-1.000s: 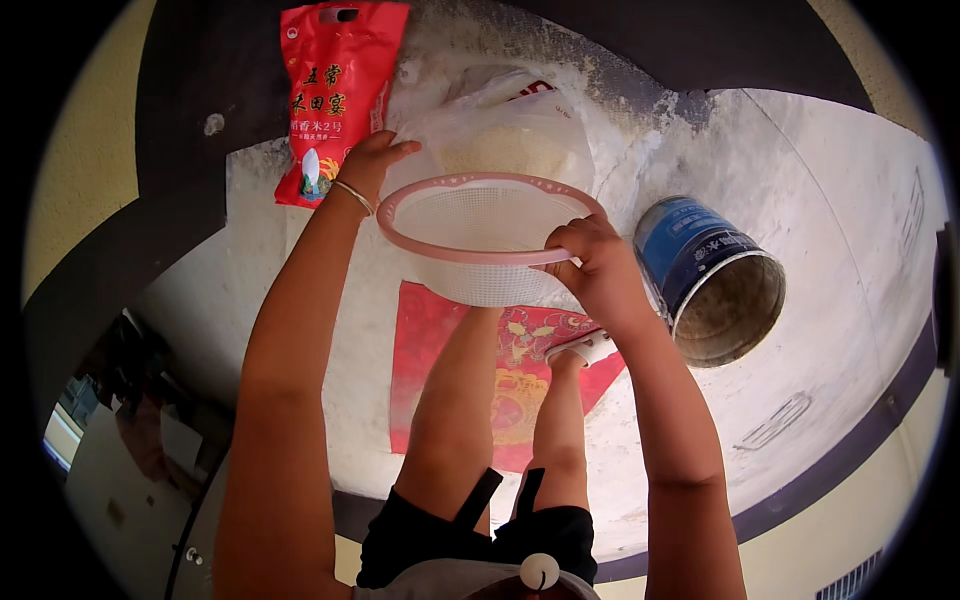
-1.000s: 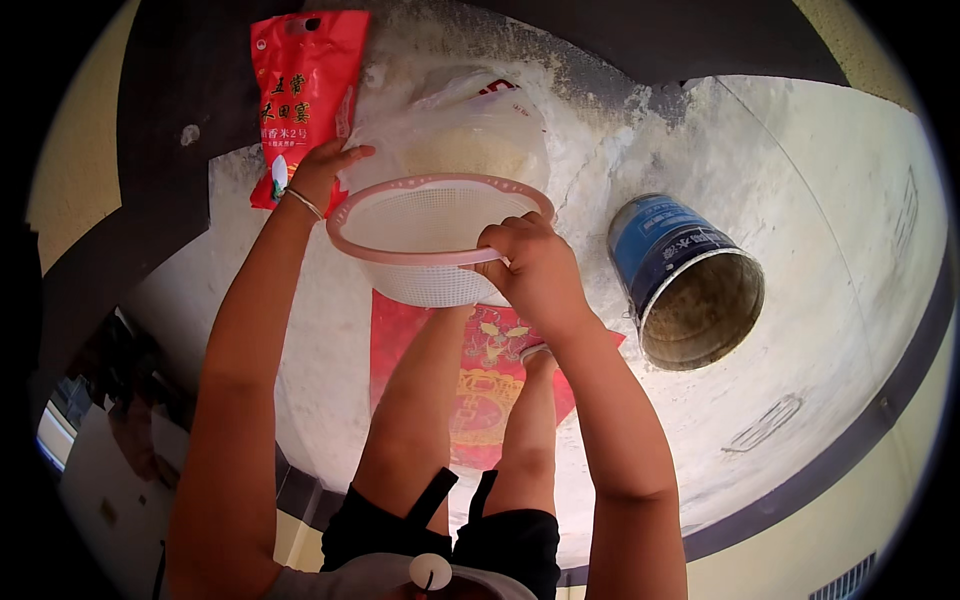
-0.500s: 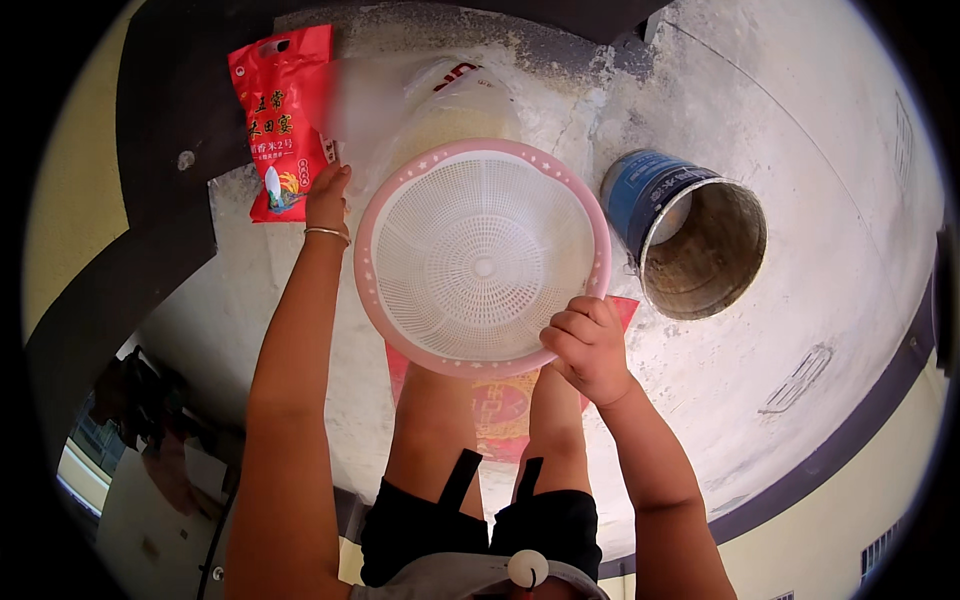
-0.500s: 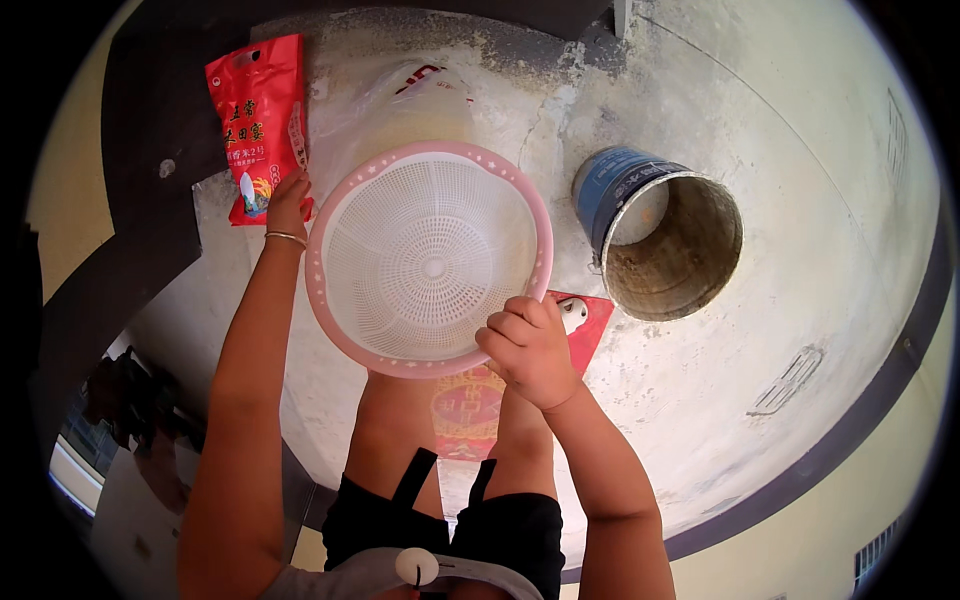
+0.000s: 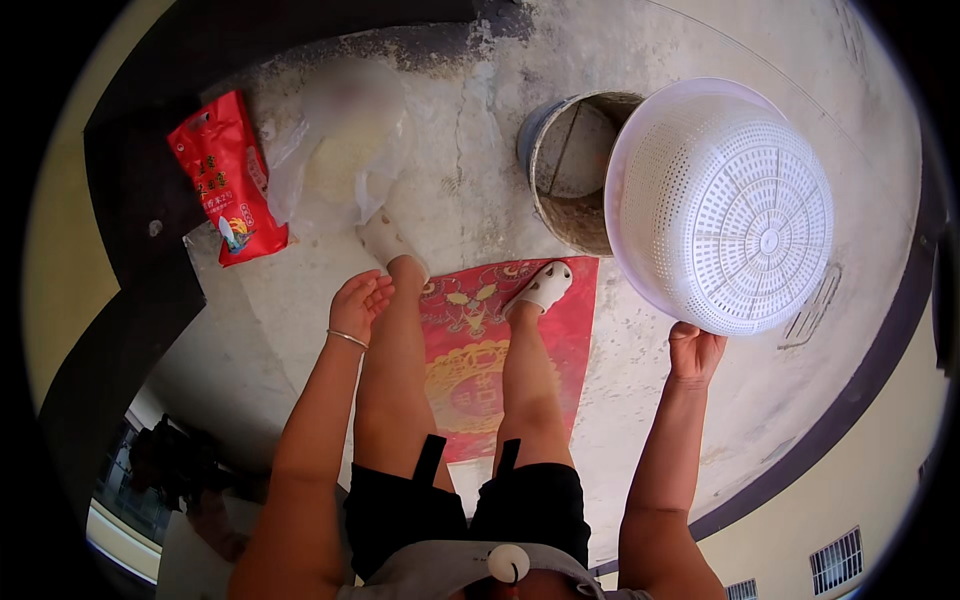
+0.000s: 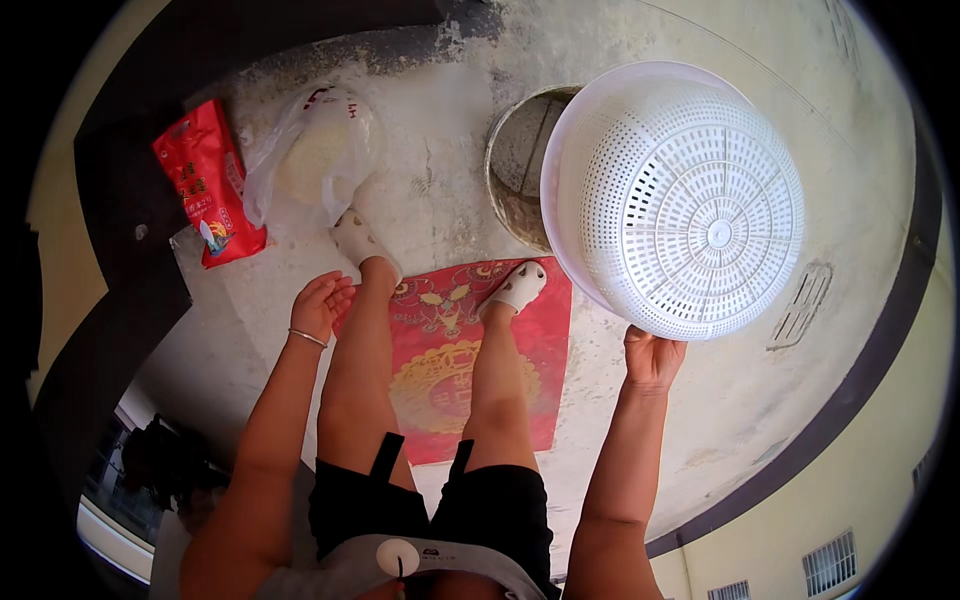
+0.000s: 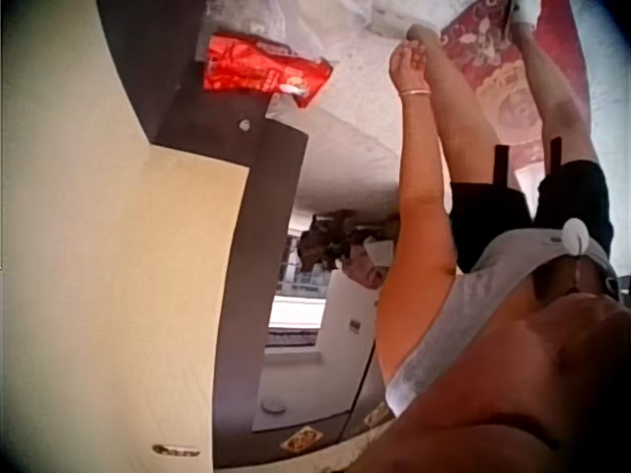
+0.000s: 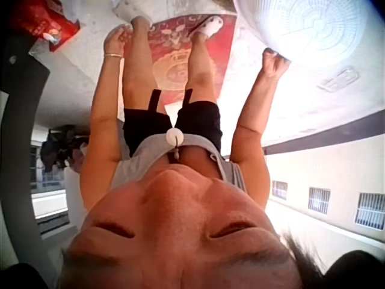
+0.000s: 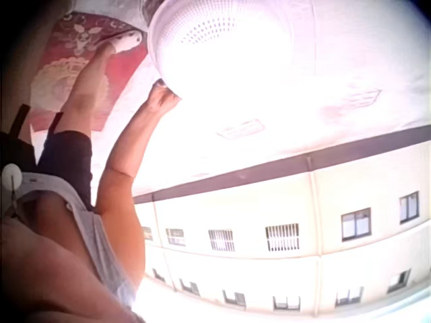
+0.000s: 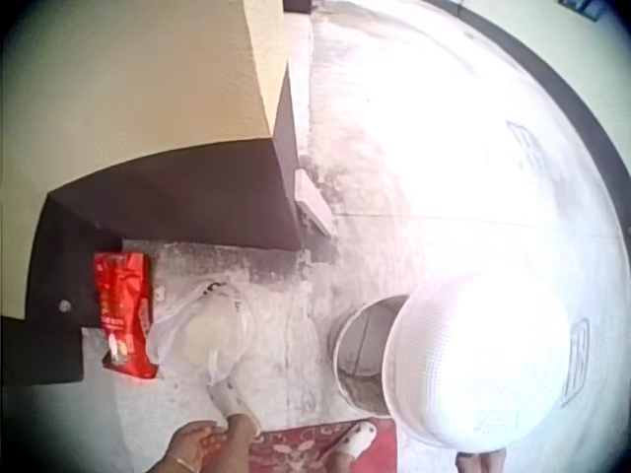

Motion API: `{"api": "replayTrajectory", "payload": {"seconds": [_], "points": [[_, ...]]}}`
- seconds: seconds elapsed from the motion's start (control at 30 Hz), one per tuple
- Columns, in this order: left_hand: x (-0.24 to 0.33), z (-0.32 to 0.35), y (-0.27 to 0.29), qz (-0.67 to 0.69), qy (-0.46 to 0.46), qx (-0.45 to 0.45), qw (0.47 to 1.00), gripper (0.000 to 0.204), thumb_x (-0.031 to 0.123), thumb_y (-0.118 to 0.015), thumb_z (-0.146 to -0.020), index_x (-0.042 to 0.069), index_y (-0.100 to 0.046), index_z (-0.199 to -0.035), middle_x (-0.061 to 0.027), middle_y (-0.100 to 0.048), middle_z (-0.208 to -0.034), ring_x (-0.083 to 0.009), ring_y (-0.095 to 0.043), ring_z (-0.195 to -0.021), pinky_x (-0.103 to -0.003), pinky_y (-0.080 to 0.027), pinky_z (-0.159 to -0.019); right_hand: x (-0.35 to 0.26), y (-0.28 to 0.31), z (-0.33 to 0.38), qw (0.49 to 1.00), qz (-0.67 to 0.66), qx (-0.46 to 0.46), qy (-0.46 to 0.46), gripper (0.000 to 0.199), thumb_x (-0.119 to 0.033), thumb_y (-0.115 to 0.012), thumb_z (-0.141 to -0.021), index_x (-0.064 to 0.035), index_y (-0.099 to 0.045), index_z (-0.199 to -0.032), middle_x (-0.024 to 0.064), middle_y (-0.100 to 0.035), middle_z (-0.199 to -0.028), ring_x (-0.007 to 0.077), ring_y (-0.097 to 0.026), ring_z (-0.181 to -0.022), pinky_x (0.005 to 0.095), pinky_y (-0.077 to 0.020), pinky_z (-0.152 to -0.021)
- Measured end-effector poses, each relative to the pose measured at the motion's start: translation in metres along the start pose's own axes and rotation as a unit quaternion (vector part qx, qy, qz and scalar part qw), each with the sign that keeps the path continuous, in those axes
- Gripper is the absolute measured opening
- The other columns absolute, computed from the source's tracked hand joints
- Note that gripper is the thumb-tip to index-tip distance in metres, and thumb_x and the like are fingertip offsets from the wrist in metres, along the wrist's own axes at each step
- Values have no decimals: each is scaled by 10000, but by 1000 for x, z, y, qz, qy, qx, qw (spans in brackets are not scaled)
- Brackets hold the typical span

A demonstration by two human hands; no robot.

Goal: The person sifts white rice using a pink colander over a bucket, picking out debris by hand. They then pour more rice from a red bag into the colander and continue sifting. Finally, the person sweeps the floor with a broom and dustpan.

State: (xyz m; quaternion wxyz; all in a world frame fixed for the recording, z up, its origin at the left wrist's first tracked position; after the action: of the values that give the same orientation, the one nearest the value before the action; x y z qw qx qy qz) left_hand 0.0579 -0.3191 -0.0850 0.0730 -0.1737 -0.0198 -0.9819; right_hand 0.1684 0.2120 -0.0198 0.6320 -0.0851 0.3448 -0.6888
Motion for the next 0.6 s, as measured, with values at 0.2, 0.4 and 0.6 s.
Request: {"api": "replayTrajectory", "payload": {"seconds": [0.2, 0.4, 0.6], "points": [[-80, 29, -45, -54, 79, -23, 995, 226, 165, -538, -911, 53, -588, -1102, -91, -663, -1004, -176, -635, -909, -303, -498, -794, 14, 43, -31, 993, 63, 97, 14, 385, -339, -548, -925, -96, -499, -1219, 13, -609, -1099, 140, -618, -852, 237, -531, -489], [-111, 47, -63, -96, 110, -43, 988, 235, 174, -550, -910, 45, -577, -1104, -68, -654, -988, -140, -625, -872, -265, -478, -753, 14, 57, -40, 968, 170, 183, 15, 367, -351, -491, -956, -98, -499, -1222, 2, -603, -1102, 125, -609, -842, 216, -501, -504], [-94, 15, -40, -212, 17, -44, 976, 348, 190, -612, -856, -5, -560, -1139, -84, -656, -967, -181, -629, -857, -274, -483, -764, -2, 56, -26, 957, 209, 188, 71, 367, -352, -506, -952, -112, -489, -1229, -20, -594, -1067, 102, -587, -793, 213, -453, -450]]}}
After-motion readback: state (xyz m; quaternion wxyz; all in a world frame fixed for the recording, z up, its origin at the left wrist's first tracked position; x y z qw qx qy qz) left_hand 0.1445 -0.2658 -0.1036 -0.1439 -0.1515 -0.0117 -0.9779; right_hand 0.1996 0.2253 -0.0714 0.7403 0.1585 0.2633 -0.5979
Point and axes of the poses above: each hand's wrist, its own z-axis away from the middle knuckle, its own y-axis out of the back of the hand, x = y × z, the point moved 8 cm from there along -z, towards the middle knuckle
